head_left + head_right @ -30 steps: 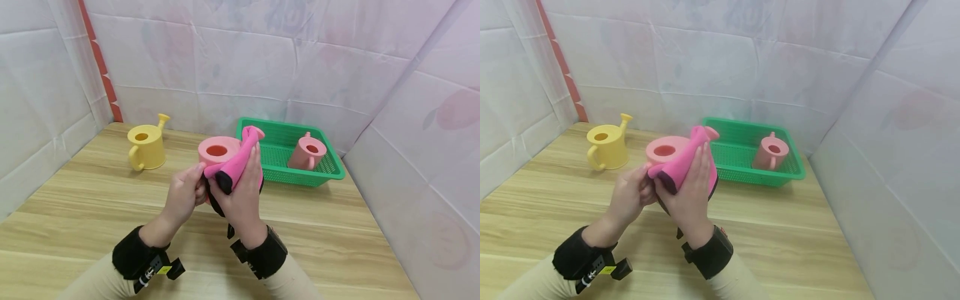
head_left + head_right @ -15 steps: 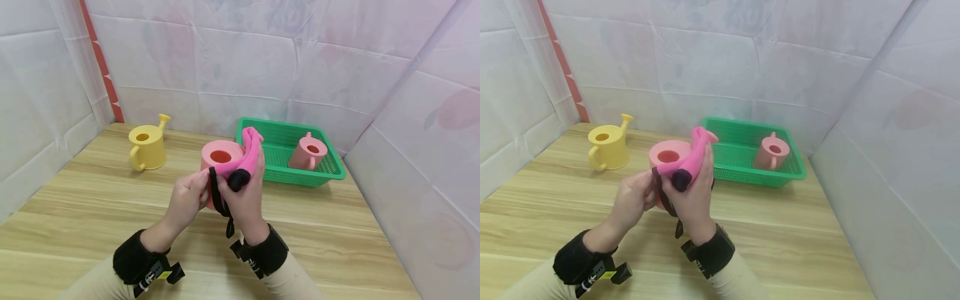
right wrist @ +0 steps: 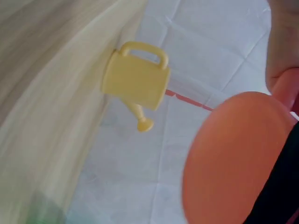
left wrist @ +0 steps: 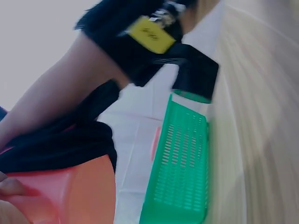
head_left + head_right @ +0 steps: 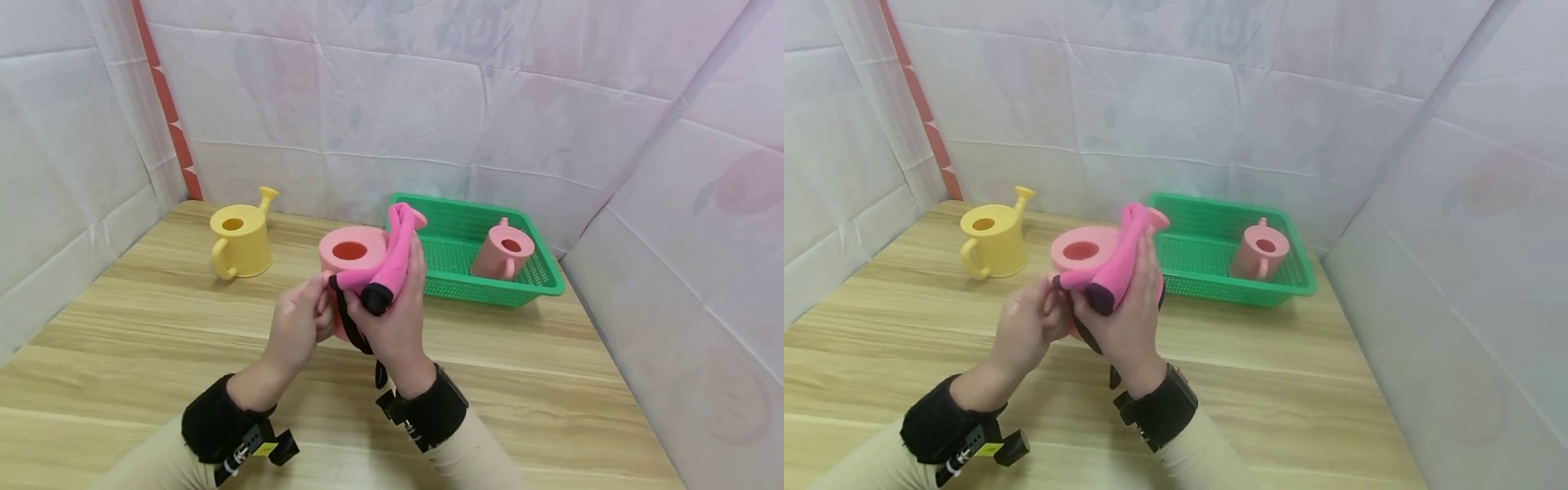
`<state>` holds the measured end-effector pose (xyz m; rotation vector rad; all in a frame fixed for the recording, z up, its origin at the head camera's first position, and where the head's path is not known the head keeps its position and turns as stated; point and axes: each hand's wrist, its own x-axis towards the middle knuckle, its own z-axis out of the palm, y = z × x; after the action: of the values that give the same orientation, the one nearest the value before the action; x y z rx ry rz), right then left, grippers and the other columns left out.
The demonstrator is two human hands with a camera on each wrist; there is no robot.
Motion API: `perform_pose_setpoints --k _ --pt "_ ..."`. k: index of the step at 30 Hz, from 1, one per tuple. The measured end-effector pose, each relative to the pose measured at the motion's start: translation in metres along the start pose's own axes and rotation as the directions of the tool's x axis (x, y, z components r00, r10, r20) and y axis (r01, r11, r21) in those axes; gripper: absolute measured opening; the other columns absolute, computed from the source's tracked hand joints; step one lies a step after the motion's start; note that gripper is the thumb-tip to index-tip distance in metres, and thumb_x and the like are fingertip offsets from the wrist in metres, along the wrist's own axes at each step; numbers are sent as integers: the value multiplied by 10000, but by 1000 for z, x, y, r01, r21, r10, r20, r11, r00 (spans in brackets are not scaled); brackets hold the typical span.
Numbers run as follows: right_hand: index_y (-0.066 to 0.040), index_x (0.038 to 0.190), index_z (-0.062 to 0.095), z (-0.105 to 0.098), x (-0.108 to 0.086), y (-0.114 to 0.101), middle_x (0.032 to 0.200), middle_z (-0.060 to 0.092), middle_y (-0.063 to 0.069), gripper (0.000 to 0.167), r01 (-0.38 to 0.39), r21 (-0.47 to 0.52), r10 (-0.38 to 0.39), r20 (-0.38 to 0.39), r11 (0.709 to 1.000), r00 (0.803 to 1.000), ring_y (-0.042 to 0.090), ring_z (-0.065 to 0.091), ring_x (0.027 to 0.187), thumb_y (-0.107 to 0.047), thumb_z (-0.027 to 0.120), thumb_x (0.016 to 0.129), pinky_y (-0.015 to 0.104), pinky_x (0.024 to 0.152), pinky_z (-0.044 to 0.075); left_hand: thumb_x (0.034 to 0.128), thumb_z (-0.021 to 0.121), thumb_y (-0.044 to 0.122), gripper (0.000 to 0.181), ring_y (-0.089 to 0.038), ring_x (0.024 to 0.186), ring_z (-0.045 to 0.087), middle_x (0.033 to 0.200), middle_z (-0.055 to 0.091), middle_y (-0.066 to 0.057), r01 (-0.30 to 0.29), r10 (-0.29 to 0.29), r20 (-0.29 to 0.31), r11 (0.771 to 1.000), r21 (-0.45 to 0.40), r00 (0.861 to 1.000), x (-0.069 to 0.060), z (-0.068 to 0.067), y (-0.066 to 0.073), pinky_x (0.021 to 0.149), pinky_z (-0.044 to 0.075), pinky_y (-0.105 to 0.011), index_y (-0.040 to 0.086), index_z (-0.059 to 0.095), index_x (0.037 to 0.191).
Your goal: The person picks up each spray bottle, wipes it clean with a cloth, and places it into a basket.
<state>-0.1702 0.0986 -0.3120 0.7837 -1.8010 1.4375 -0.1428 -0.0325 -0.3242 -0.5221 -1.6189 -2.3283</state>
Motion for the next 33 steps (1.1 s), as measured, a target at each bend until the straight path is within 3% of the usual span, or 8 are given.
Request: perform_pose_setpoints --k 5,12,17,24,28,33 --pt "22 1403 273 0 1 -7 1316 421 157 849 25 -5 -25 66 1000 998 266 468 1109 -157 722 705 429 930 403 1001 386 350 482 -149 377 158 473 208 -13 83 -90 -67 992 -96 994 8 -5 8 374 128 -273 85 284 612" --pt "21 1438 214 6 -17 24 1469 273 183 880 155 -231 -127 133 960 983 333 329 1301 -427 644 814 519 1025 275 998 369 397 458 -108 372 192 498 220 19 127 -148 -152 982 -139 977 15 -10 14 387 166 -258 111 273 653" --pt "18 1446 183 5 -20 27 1485 219 200 914 210 -286 -161 187 935 969 355 235 1353 -385 680 793 512 1059 229 1005 341 388 442 -97 371 205 495 215 25 90 -117 -153 981 -173 981 17 -14 17 382 149 -270 132 273 651" --pt "26 1437 189 6 -22 26 1466 233 229 958 243 -332 -185 198 911 963 359 260 1339 -307 744 731 497 1054 254 1012 320 351 430 -125 378 184 488 223 22 37 -61 -143 985 -166 988 15 -12 21 373 124 -285 143 288 636" --pt "39 1423 196 4 -20 23 1453 265 226 957 227 -280 -187 161 933 969 372 278 1322 -288 746 711 515 1053 237 1005 347 276 443 -147 379 162 466 231 7 -2 -15 -114 990 -144 993 8 -7 17 354 108 -287 121 299 593" --pt "70 1409 207 1 -6 2 1386 357 195 944 127 -63 -122 82 990 989 321 402 1209 -196 731 670 472 1014 306 998 373 181 446 -159 366 171 446 232 -22 -105 103 -24 990 -98 994 0 1 6 319 127 -291 67 301 572"
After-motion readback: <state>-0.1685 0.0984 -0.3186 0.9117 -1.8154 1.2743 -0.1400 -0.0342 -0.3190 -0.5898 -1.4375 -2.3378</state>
